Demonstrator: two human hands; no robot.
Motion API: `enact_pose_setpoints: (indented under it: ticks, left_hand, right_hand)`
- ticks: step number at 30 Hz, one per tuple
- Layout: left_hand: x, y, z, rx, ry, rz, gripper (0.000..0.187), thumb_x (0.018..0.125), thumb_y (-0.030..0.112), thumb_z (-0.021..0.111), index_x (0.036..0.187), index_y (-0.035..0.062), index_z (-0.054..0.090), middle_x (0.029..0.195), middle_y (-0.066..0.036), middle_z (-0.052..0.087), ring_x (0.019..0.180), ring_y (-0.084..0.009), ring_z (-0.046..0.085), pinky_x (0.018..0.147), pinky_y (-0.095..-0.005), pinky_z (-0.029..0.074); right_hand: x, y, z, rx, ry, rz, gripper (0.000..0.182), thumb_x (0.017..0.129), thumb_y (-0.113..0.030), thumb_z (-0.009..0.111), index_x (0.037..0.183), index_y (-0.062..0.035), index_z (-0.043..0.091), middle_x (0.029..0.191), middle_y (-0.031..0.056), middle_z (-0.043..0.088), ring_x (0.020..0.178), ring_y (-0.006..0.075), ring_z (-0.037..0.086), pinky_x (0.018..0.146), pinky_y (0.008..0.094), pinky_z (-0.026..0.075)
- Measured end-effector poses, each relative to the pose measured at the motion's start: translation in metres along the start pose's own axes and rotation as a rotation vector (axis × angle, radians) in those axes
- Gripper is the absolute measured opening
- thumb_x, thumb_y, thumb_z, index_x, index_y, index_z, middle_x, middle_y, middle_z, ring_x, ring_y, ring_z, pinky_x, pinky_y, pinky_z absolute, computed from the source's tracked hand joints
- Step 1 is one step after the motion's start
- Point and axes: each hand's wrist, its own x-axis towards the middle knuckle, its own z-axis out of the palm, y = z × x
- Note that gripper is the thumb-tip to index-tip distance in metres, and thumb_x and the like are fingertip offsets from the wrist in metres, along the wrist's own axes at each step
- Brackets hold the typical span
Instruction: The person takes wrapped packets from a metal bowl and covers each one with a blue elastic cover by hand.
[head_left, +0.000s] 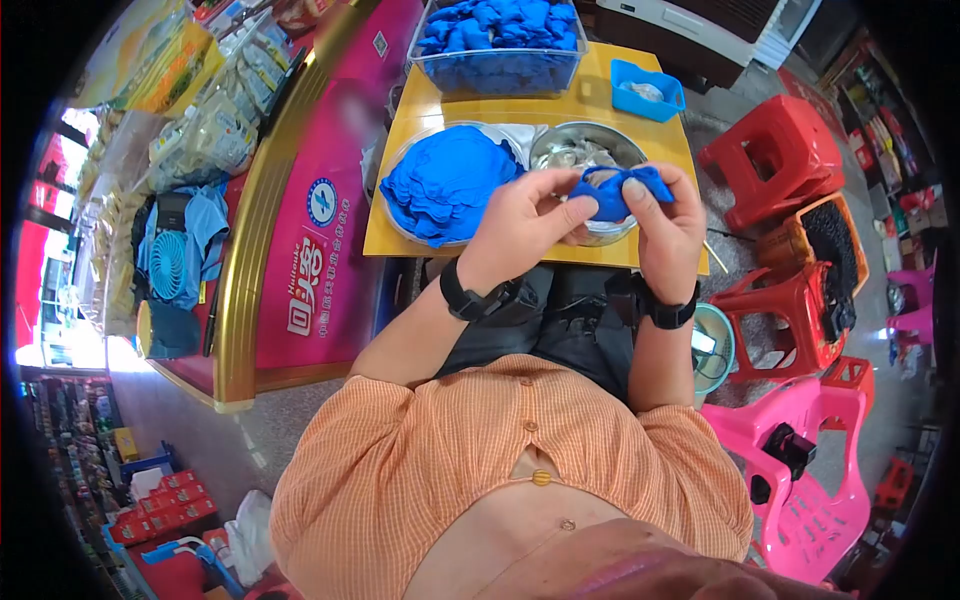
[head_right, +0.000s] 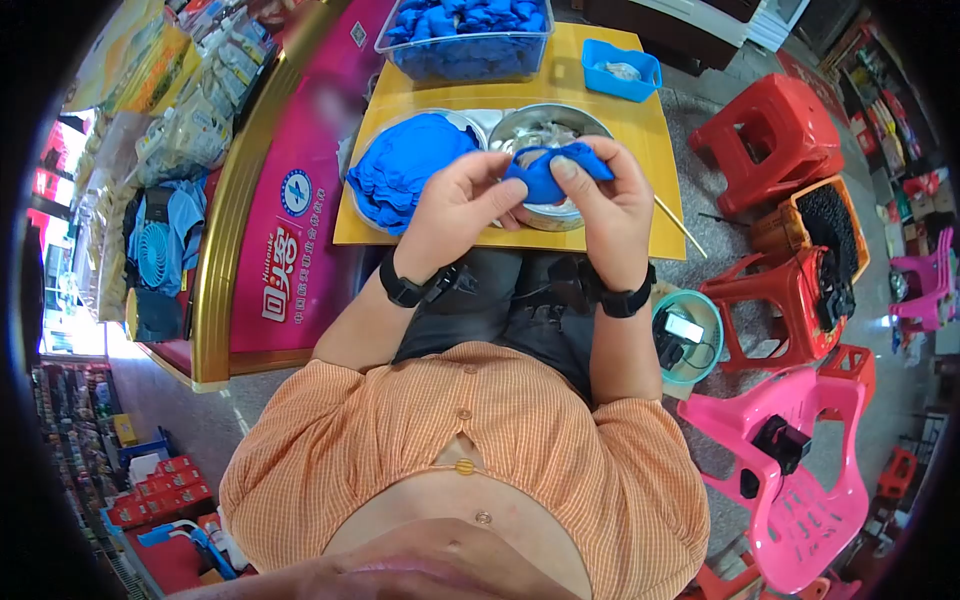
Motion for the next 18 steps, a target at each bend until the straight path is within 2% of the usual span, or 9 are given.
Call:
enact_pose_setpoints:
  ticks: [3,5,6,8,9,10,13,16,18]
  left_hand:
    - [-0.002,-0.007,-0.017,-0.069,-0.068,-0.044,0.026,0.092,0.010,0.064,0.114,-0.0030,0.059,0.088,-0.006,0.066,0.073,-0.0113,0.064,0.062,-0.0220,0.052]
    - [-0.007,-0.007,-0.026,0.099,-0.021,-0.013,0.028,0.091,0.009,0.065,0.115,-0.0027,0.059,0.089,-0.005,0.066,0.073,-0.0095,0.063,0.061,-0.0206,0.050]
    - [-0.006,-0.008,-0.031,0.078,-0.016,-0.018,0.028,0.091,0.009,0.065,0.115,-0.0027,0.059,0.089,-0.005,0.066,0.073,-0.0095,0.063,0.061,-0.0206,0.050]
    - [-0.005,-0.014,-0.038,0.143,-0.003,0.002,0.026,0.087,0.009,0.068,0.109,-0.0039,0.061,0.085,-0.005,0.066,0.071,-0.0087,0.063,0.062,-0.0230,0.051]
    - [-0.004,-0.019,-0.038,-0.090,0.036,-0.030,0.029,0.086,0.008,0.069,0.111,-0.0036,0.061,0.084,-0.004,0.065,0.070,-0.0082,0.061,0.062,-0.0220,0.050]
    - [-0.005,-0.015,-0.040,-0.136,0.051,-0.038,0.028,0.088,0.008,0.068,0.113,-0.0031,0.061,0.085,-0.003,0.065,0.071,-0.0076,0.059,0.064,-0.0213,0.049]
    - [-0.001,-0.017,-0.054,-0.200,0.132,-0.002,0.025,0.091,0.009,0.065,0.113,-0.0030,0.062,0.084,-0.003,0.064,0.071,-0.0076,0.058,0.066,-0.0205,0.048]
    - [-0.001,-0.021,-0.067,-0.132,0.208,0.042,0.021,0.091,0.008,0.064,0.109,-0.0022,0.066,0.086,-0.003,0.064,0.070,-0.0074,0.058,0.065,-0.0203,0.048]
    - [-0.004,-0.021,-0.077,0.103,0.257,0.177,0.017,0.090,0.006,0.064,0.105,-0.0014,0.068,0.091,-0.003,0.063,0.070,-0.0074,0.057,0.063,-0.0200,0.047]
  right_hand:
    - [-0.002,0.004,0.007,-0.066,-0.076,0.040,0.023,0.089,-0.007,0.068,0.109,-0.0009,0.058,0.095,0.0015,0.062,0.085,0.0082,0.058,0.071,0.0223,0.049]
    - [-0.003,0.003,0.016,-0.175,-0.131,0.175,0.028,0.088,-0.008,0.069,0.113,-0.0014,0.057,0.096,0.0019,0.061,0.088,0.0084,0.058,0.071,0.0213,0.049]
    - [-0.001,-0.001,0.024,-0.359,-0.144,0.116,0.027,0.088,-0.009,0.068,0.112,-0.0015,0.059,0.092,0.0026,0.062,0.083,0.0078,0.059,0.068,0.0206,0.050]
    - [0.006,-0.001,0.029,-0.438,-0.162,0.187,0.026,0.088,-0.010,0.068,0.111,-0.0011,0.060,0.090,0.0028,0.063,0.079,0.0077,0.059,0.066,0.0207,0.050]
    - [0.009,0.001,0.030,-0.500,-0.177,0.237,0.025,0.089,-0.011,0.068,0.110,-0.0008,0.061,0.088,0.0030,0.063,0.075,0.0076,0.059,0.064,0.0208,0.050]
    - [0.014,0.003,0.033,-0.410,-0.159,0.268,0.020,0.090,-0.012,0.066,0.106,-0.0001,0.062,0.086,0.0030,0.064,0.069,0.0079,0.059,0.062,0.0207,0.049]
    - [0.026,0.013,0.045,-0.246,-0.123,0.329,0.021,0.090,-0.015,0.067,0.105,-0.0007,0.062,0.084,0.0017,0.064,0.071,0.0085,0.060,0.063,0.0204,0.049]
    - [0.035,0.021,0.054,-0.324,-0.231,0.345,0.025,0.089,-0.017,0.068,0.106,0.0005,0.063,0.083,0.0031,0.065,0.075,0.0096,0.061,0.066,0.0223,0.050]
    - [0.040,0.029,0.057,-0.467,-0.349,0.321,0.025,0.089,-0.017,0.069,0.106,0.0010,0.063,0.084,0.0047,0.066,0.076,0.0102,0.062,0.067,0.0239,0.051]
